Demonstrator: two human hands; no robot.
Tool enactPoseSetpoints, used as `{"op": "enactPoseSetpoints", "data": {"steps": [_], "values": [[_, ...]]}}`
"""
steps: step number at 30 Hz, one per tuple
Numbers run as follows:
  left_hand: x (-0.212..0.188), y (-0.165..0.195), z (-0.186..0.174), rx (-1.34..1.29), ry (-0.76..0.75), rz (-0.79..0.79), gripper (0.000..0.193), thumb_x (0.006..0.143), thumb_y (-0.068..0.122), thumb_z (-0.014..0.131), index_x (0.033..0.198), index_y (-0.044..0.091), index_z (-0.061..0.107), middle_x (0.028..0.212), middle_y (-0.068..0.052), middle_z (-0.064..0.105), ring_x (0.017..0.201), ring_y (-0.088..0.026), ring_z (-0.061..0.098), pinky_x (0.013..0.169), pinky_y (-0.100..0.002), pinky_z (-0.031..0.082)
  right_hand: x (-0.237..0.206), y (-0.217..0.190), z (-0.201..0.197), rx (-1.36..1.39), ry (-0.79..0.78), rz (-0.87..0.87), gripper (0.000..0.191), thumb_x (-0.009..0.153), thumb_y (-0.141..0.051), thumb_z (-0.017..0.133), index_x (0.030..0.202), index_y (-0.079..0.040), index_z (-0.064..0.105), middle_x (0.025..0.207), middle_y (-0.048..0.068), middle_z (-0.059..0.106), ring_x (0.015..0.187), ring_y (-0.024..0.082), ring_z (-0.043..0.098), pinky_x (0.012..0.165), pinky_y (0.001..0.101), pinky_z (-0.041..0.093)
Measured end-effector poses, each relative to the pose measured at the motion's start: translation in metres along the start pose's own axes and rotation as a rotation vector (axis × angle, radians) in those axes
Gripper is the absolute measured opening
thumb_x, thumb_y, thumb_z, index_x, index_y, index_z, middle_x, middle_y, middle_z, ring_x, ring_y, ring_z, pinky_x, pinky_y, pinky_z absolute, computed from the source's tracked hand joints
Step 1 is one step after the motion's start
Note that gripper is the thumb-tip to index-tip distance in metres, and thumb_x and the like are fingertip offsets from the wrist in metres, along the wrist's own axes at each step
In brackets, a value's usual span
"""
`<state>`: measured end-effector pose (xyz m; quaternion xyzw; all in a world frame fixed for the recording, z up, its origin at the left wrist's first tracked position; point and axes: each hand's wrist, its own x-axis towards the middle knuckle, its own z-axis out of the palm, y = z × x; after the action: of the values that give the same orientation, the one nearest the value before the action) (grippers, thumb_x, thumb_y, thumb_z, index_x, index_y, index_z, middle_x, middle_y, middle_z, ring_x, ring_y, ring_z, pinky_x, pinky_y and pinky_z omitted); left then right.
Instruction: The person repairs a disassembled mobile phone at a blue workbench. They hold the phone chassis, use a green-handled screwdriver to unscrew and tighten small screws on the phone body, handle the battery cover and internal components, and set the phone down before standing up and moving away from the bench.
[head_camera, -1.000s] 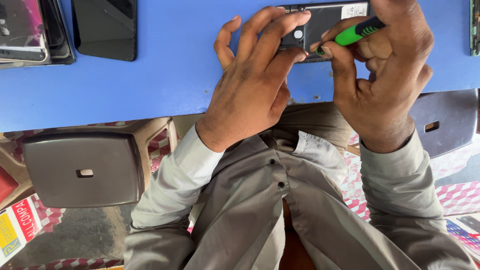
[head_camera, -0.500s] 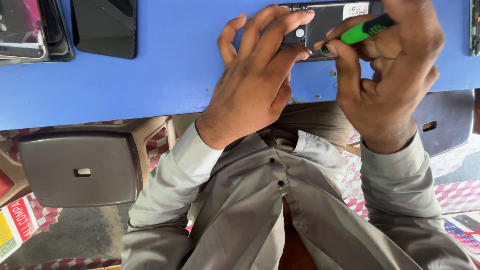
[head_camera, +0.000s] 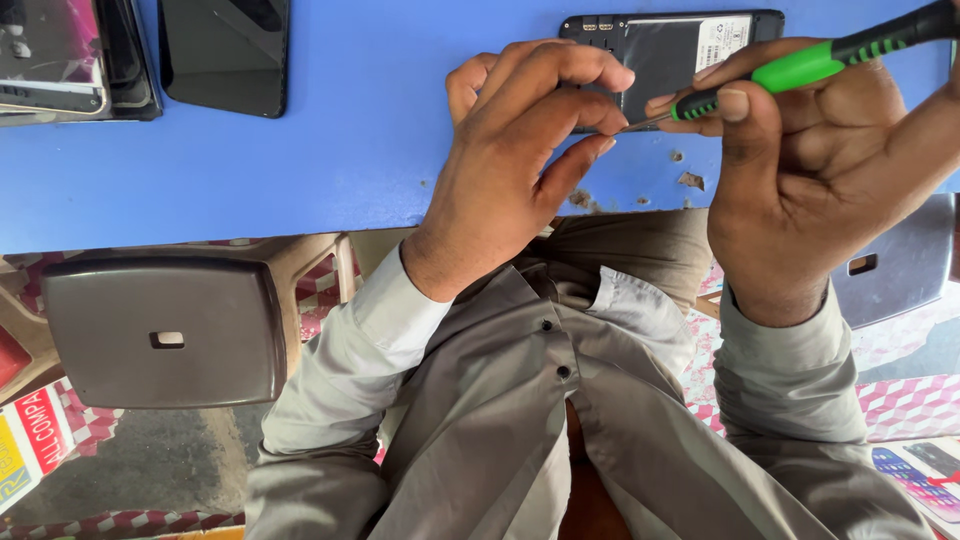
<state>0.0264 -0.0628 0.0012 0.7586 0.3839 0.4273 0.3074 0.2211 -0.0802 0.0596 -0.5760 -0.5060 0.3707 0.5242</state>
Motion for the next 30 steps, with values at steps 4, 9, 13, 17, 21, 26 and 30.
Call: {"op": "enactPoseSetpoints", "data": {"steps": [4,9,13,17,21,26,30], "values": [[-0.002,-0.001,0.001,-0.019,0.025,-0.003,0.011,0.102,0.009,0.079,0.107,0.014,0.070,0.125,0.011,0.063,0.124,-0.006,0.058,0.106,-0.031,0.029,-0.002,0.004,0.000,0.048,0.015,0.005,0.058,0.105,0.007,0.056,0.136,0.010,0.007,0.107,0.022,0.071,0.087,0.023,0.083,0.083,0.0298,0.069],[-0.001,-0.003,0.001,-0.029,0.045,-0.019,0.012,0.102,0.010,0.079,0.109,0.016,0.071,0.119,0.012,0.065,0.117,-0.005,0.059,0.102,-0.030,0.030,-0.007,0.013,-0.003,-0.302,-0.200,-0.574,0.028,0.122,0.008,0.048,0.136,0.008,0.025,0.116,0.030,0.063,0.092,0.033,0.077,0.083,0.0351,0.068],[0.000,-0.002,0.001,-0.038,0.061,-0.030,0.009,0.102,0.011,0.079,0.104,0.015,0.071,0.115,0.012,0.066,0.114,-0.005,0.060,0.101,-0.030,0.030,-0.011,0.021,-0.005,-0.265,-0.213,-0.567,0.015,0.120,0.007,0.048,0.130,0.010,0.038,0.113,0.027,0.062,0.092,0.034,0.075,0.085,0.0375,0.068],[0.001,0.000,0.003,-0.014,0.086,-0.057,0.011,0.100,0.016,0.082,0.104,0.015,0.072,0.112,0.011,0.066,0.110,-0.006,0.060,0.100,-0.031,0.030,-0.012,0.025,-0.009,-0.180,-0.236,-0.556,0.015,0.122,0.004,0.051,0.130,0.009,0.040,0.118,0.022,0.062,0.097,0.030,0.074,0.089,0.0348,0.069],[0.000,0.003,0.003,0.023,0.093,-0.054,0.012,0.099,0.019,0.083,0.101,0.015,0.072,0.112,0.010,0.064,0.108,-0.008,0.059,0.101,-0.034,0.030,-0.011,0.027,-0.015,-0.211,-0.298,-0.516,0.017,0.120,0.008,0.047,0.133,0.007,0.036,0.116,0.026,0.060,0.096,0.033,0.072,0.089,0.0375,0.067],[0.003,0.006,0.005,0.072,0.109,-0.025,0.014,0.096,0.022,0.085,0.104,0.018,0.073,0.108,0.008,0.059,0.099,-0.012,0.057,0.095,-0.034,0.029,-0.008,0.027,-0.023,-0.281,-0.337,-0.625,0.059,0.126,0.010,0.053,0.155,-0.012,0.007,0.120,0.023,0.061,0.101,0.027,0.073,0.093,0.0333,0.062],[0.005,0.005,0.007,0.116,0.076,-0.017,0.016,0.095,0.021,0.086,0.104,0.018,0.073,0.103,0.006,0.056,0.101,-0.014,0.053,0.093,-0.037,0.027,-0.004,0.026,-0.027,-0.382,-0.349,-0.593,0.073,0.118,0.015,0.057,0.160,-0.021,0.008,0.117,0.027,0.065,0.099,0.030,0.076,0.086,0.0321,0.064]]}}
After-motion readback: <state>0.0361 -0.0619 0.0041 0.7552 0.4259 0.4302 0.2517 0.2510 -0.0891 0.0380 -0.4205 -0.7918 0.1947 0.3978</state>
